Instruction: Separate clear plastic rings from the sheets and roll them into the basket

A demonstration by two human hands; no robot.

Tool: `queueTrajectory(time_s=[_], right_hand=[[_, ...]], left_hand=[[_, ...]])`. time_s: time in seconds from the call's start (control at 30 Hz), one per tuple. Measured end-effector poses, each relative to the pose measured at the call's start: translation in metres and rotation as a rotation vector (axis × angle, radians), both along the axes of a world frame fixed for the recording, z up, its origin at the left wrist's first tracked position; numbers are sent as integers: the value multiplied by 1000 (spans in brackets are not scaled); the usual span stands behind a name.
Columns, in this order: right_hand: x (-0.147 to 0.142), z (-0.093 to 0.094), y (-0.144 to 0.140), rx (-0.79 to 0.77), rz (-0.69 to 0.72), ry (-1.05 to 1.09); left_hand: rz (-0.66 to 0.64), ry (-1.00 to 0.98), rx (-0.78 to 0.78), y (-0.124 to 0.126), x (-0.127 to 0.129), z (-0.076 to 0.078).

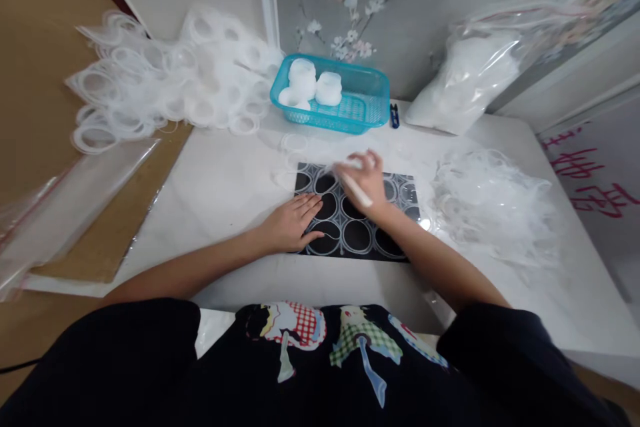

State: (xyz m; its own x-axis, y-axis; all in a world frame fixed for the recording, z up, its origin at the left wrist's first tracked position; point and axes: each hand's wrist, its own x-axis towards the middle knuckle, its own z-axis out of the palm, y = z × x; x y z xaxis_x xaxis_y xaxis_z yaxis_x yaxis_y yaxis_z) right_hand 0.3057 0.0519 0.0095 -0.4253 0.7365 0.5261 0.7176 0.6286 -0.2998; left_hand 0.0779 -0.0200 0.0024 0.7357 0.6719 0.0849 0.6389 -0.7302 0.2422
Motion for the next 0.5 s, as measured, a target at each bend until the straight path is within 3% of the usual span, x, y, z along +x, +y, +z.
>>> queueTrajectory(time_s=[0.07, 0.13, 0.33, 0.43, 0.5], right_hand=[[7, 7, 18, 64, -274, 255], [15, 12, 22, 60, -400, 440], [42, 10, -27, -219, -293, 526], [51, 8, -44, -337, -296, 615], [51, 7, -50, -431, -272, 672]], left_hand=[[5, 2, -24, 0, -2, 1], [6, -9, -41, 2, -4, 2], [46, -204, -84, 17, -8, 9], [136, -265, -5, 31, -2, 16], [199, -197, 60, 44, 5, 22]])
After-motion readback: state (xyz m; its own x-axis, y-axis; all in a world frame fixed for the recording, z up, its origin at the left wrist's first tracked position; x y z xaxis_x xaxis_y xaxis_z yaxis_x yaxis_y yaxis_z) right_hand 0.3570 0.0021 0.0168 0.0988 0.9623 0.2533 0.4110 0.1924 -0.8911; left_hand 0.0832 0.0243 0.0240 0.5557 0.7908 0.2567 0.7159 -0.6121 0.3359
